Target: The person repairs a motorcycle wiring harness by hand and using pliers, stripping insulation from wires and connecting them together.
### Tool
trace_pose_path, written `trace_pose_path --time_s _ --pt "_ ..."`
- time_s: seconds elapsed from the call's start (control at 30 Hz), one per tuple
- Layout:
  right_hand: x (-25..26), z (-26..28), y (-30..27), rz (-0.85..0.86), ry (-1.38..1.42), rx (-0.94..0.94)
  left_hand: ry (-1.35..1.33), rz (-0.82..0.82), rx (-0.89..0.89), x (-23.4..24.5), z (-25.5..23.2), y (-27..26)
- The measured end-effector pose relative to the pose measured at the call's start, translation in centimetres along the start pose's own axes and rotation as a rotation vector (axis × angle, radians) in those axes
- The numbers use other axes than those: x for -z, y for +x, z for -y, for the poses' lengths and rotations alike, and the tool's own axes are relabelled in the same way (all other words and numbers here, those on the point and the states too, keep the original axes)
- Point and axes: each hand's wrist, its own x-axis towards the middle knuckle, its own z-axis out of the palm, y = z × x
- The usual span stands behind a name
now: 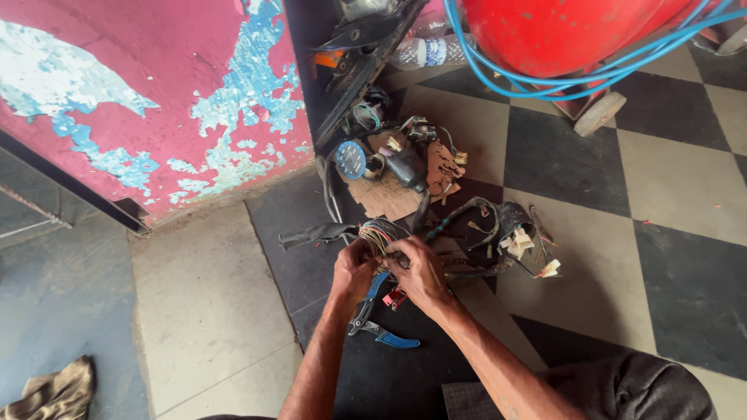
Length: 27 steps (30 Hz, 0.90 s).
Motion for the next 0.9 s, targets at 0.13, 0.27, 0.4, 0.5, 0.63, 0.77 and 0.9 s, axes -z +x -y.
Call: trace_pose_path --time_s 0.13,0.27,0.4,0.5,0.63,0.77,0.9 --pt "0.9 0.6 0.8 0.048 -0.179 -0.005 -0.07 0.026 0.041 0.1 -1.6 -0.6" --pt "1.1 1.6 1.1 0.018 -0.257 0.036 -0.141 0.063 -0.012 0.2 -1.5 -0.6" --pt "0.9 1.8 1.2 -0.033 -0.155 0.038 -0.05 0.084 -0.079 -0.6 -0.5 0.1" --pt "0.5 0.6 1.3 0.026 -0.223 0.016 -0.119 0.104 -0.034 -0.3 -0.6 -0.1" --pt "0.2 -2.4 2.5 0.101 -0.007 -0.094 -0.084 0.065 -0.011 -0.4 -1.6 -0.6" --pt "0.0 -4.8 2.8 0.243 0.316 -0.348 0.003 -0.005 -0.039 -0.9 -1.6 -0.8" --pt "0.1 -5.6 2.5 0.253 0.429 -0.399 0.04 -0.078 -0.044 -1.1 -0.6 -0.4"
